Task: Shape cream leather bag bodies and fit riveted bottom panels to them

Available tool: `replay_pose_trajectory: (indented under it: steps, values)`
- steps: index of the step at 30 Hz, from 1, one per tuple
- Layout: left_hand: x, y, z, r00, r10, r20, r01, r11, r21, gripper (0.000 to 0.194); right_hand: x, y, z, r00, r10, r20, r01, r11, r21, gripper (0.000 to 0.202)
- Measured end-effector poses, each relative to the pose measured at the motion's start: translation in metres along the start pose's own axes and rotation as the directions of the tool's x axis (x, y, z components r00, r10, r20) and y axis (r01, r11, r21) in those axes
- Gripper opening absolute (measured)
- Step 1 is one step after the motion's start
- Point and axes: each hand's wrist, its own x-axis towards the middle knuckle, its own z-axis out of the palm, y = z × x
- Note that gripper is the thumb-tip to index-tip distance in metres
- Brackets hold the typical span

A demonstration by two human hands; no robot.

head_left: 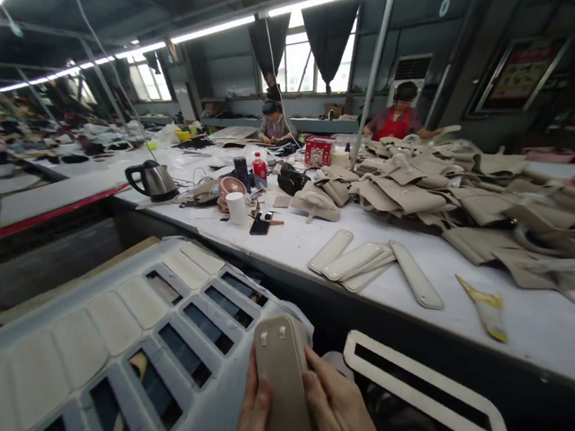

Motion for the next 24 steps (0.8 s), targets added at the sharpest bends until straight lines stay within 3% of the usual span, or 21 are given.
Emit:
replay_pose_trajectory:
  steps: [3, 6, 15, 18, 21, 24]
  values:
    - [-0.005, 0.005, 0.009, 0.995, 0.088, -0.045, -0.079, 0.984, 0.161, 0.07, -0.003, -0.01, 0.0, 0.998, -0.021, -0.066, 0.008, 0.98, -0.199, 0.056]
    - [-0.008, 0.011, 0.017, 0.995, 0.084, -0.06, -0.07, 0.975, 0.211, 0.062, 0.002, -0.011, 0.003, 0.992, -0.005, -0.13, -0.029, 0.965, -0.261, 0.046]
    - [-0.013, -0.008, 0.027, 0.995, 0.074, -0.067, -0.059, 0.976, 0.21, 0.059, -0.003, 0.001, -0.006, 0.97, -0.001, -0.244, -0.009, 0.999, -0.038, 0.042]
    - [-0.004, 0.007, 0.027, 0.99, 0.133, 0.044, -0.139, 0.972, 0.191, 0.066, -0.006, 0.001, -0.009, 0.973, -0.004, -0.232, 0.013, 0.999, 0.038, 0.043]
    - [0.018, 0.047, 0.024, 0.919, 0.26, 0.295, -0.33, 0.918, 0.221, 0.067, -0.007, -0.005, -0.012, 0.986, -0.016, -0.167, 0.031, 0.996, 0.087, 0.042]
    - [0.035, 0.083, 0.018, 0.833, 0.12, 0.54, -0.367, 0.85, 0.378, 0.049, -0.015, -0.005, -0.022, 1.0, -0.014, 0.003, 0.013, 0.984, 0.178, 0.036]
